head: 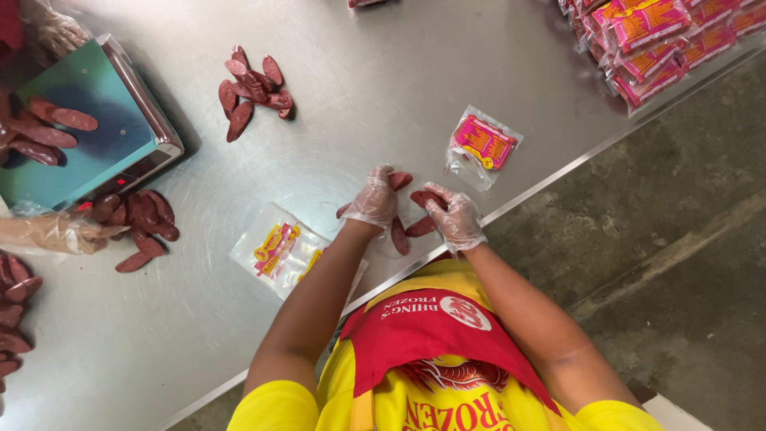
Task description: The person places sliced meat products into plastic bags by hand and stacks the filled bags on a metal table surface.
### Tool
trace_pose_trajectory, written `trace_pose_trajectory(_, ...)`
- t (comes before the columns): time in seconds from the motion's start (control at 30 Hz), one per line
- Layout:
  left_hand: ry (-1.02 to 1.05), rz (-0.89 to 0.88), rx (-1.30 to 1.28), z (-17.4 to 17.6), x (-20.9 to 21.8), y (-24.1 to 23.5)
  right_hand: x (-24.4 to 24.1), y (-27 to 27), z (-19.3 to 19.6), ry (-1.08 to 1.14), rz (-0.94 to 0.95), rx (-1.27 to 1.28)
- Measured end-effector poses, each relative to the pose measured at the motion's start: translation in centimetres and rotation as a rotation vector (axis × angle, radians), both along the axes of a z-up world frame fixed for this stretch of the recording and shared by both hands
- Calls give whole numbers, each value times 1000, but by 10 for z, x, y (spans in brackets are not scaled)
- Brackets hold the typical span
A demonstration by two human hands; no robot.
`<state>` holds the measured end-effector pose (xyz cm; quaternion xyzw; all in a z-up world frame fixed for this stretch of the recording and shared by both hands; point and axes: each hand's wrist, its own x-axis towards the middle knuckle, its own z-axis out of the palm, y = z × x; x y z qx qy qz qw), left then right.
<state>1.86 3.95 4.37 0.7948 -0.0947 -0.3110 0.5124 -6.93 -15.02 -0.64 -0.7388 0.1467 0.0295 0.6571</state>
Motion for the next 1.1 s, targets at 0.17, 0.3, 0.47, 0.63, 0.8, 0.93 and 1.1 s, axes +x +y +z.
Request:
trace_pose_trajectory(0.17, -20, -71, 294, 13, 1, 12, 0, -6, -11, -312, -117, -89)
trace_pose_trajectory(0.3, -52, 41, 193, 11, -9, -4, 16, -52, -25, -479, -304, 263)
trace_pose_trajectory(0.47, 775, 241, -382, -4, -10, -36, 86, -120, -42, -336, -336, 565)
trace_pose_trajectory(0.63, 597, 140, -372, -36, -11, -91, 111, -138, -58, -372, -78, 417)
trace_pose_trajectory(0.8, 643, 275, -318, -61, -3, -133, 93, -129, -24, -311, 21, 248)
trace_pose_trajectory(0.93, 743, 455, -522, -89, -5, -140, 70, -118, 15, -527, -41, -461)
trace_pose_trajectory(1.1, 753, 548, -594, -114, -7, -145, 40, -110, 14, -399, -22, -897)
